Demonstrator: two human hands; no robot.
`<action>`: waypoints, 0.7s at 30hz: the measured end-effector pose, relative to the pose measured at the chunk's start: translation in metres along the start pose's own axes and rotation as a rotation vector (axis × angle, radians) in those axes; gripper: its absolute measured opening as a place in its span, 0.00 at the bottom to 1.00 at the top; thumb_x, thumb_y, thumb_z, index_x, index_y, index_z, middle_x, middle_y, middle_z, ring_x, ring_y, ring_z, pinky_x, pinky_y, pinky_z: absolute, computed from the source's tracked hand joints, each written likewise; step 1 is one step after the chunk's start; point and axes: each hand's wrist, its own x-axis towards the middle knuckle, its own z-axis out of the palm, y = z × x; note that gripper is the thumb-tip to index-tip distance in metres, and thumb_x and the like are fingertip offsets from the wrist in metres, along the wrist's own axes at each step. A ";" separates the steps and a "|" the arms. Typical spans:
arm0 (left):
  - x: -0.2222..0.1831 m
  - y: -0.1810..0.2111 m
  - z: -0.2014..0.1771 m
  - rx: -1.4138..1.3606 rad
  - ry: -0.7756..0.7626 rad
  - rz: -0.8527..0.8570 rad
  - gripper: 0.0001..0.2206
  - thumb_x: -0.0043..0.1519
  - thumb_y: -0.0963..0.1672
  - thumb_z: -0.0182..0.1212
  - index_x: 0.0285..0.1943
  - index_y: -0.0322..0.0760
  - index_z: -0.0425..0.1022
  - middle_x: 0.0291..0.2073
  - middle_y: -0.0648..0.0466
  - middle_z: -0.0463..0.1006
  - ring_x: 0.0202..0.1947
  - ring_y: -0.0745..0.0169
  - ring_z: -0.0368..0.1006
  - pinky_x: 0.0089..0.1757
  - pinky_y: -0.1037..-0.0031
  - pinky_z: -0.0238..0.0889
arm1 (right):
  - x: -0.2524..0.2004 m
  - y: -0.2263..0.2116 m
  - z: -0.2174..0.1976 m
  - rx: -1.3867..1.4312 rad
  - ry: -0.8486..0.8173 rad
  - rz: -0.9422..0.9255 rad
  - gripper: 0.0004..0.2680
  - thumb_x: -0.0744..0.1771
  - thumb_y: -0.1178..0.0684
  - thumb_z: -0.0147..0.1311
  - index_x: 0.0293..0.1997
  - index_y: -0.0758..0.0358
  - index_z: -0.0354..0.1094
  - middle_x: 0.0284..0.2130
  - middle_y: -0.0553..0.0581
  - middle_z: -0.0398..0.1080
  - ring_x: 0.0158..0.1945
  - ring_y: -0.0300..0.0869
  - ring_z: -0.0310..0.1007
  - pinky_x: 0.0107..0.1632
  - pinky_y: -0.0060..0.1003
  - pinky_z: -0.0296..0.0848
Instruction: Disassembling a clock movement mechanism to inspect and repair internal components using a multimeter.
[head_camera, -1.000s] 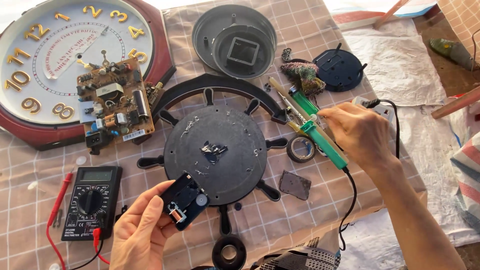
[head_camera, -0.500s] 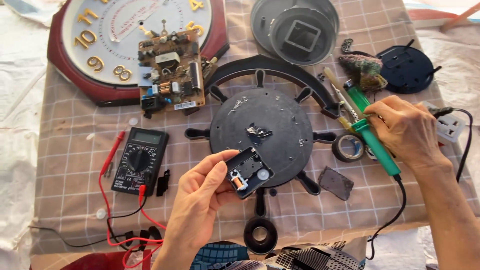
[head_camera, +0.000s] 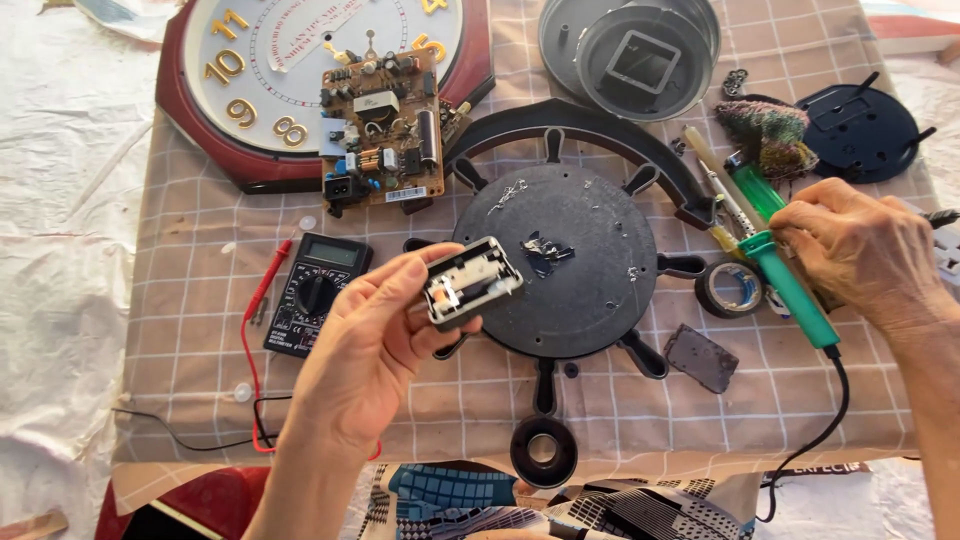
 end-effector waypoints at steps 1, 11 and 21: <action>0.000 0.003 -0.003 0.004 0.005 0.004 0.15 0.54 0.41 0.51 0.47 0.22 0.68 0.32 0.36 0.75 0.22 0.53 0.73 0.24 0.79 0.70 | 0.000 -0.001 -0.001 0.007 0.003 -0.002 0.05 0.61 0.45 0.54 0.36 0.37 0.68 0.38 0.35 0.67 0.32 0.34 0.70 0.37 0.32 0.72; -0.013 0.029 -0.002 -0.041 -0.020 0.172 0.15 0.55 0.40 0.51 0.48 0.20 0.66 0.26 0.42 0.75 0.23 0.54 0.74 0.26 0.77 0.72 | -0.012 -0.018 -0.016 1.037 0.156 0.236 0.02 0.68 0.71 0.40 0.40 0.78 0.51 0.41 0.74 0.63 0.28 0.47 0.62 0.29 0.34 0.62; -0.041 -0.024 0.014 0.498 0.020 0.410 0.14 0.55 0.43 0.48 0.48 0.31 0.67 0.37 0.42 0.76 0.27 0.60 0.75 0.27 0.75 0.75 | -0.066 -0.092 -0.112 1.430 -0.027 0.541 0.03 0.62 0.66 0.45 0.35 0.76 0.60 0.25 0.66 0.67 0.24 0.45 0.66 0.28 0.32 0.68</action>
